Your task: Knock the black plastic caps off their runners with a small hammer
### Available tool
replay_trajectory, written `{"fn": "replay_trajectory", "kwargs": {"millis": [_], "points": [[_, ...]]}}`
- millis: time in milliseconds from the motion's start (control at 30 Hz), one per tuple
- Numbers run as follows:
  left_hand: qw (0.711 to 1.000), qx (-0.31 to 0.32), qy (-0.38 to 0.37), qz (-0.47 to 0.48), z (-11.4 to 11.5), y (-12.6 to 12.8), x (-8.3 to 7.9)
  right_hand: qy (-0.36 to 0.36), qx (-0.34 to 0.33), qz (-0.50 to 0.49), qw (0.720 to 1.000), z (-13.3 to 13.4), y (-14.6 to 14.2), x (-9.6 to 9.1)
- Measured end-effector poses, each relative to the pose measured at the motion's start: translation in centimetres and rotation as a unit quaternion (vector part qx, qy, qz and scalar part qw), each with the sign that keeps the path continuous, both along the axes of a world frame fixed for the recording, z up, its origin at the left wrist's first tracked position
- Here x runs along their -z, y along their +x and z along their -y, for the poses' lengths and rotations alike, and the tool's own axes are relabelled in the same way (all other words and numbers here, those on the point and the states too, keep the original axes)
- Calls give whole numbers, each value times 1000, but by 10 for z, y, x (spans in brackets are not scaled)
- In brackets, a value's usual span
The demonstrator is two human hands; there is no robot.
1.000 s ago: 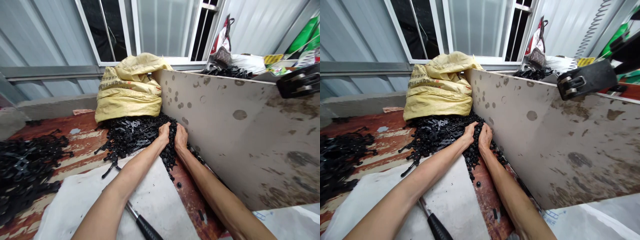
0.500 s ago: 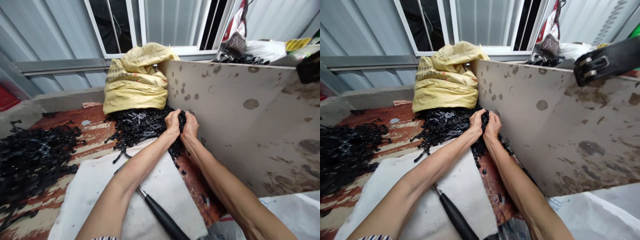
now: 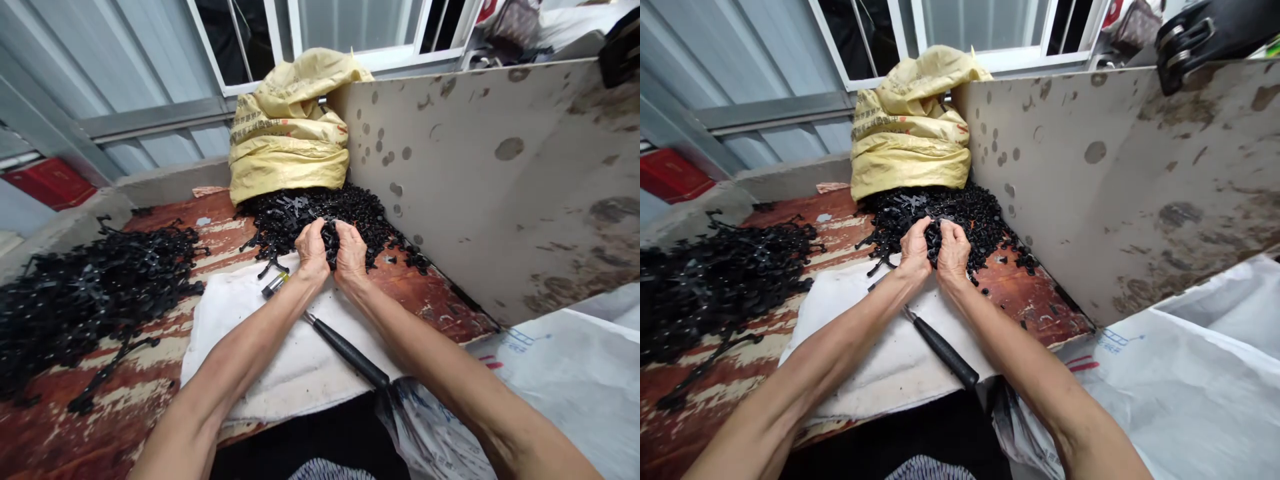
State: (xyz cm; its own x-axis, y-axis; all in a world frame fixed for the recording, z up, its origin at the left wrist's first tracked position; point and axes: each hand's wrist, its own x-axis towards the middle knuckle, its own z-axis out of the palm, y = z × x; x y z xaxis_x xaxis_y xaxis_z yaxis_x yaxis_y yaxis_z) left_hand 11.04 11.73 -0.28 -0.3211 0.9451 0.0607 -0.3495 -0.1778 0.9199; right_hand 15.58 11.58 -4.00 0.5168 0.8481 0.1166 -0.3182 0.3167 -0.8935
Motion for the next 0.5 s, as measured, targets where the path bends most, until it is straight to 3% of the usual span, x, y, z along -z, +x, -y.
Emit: {"fn": "replay_trajectory", "kwargs": {"millis": [200, 500], "points": [[998, -33, -30, -45, 14, -18, 8, -13, -22, 35, 999, 14, -16, 9], [994, -31, 3, -108, 17, -32, 18, -31, -25, 117, 992, 19, -20, 13]]}}
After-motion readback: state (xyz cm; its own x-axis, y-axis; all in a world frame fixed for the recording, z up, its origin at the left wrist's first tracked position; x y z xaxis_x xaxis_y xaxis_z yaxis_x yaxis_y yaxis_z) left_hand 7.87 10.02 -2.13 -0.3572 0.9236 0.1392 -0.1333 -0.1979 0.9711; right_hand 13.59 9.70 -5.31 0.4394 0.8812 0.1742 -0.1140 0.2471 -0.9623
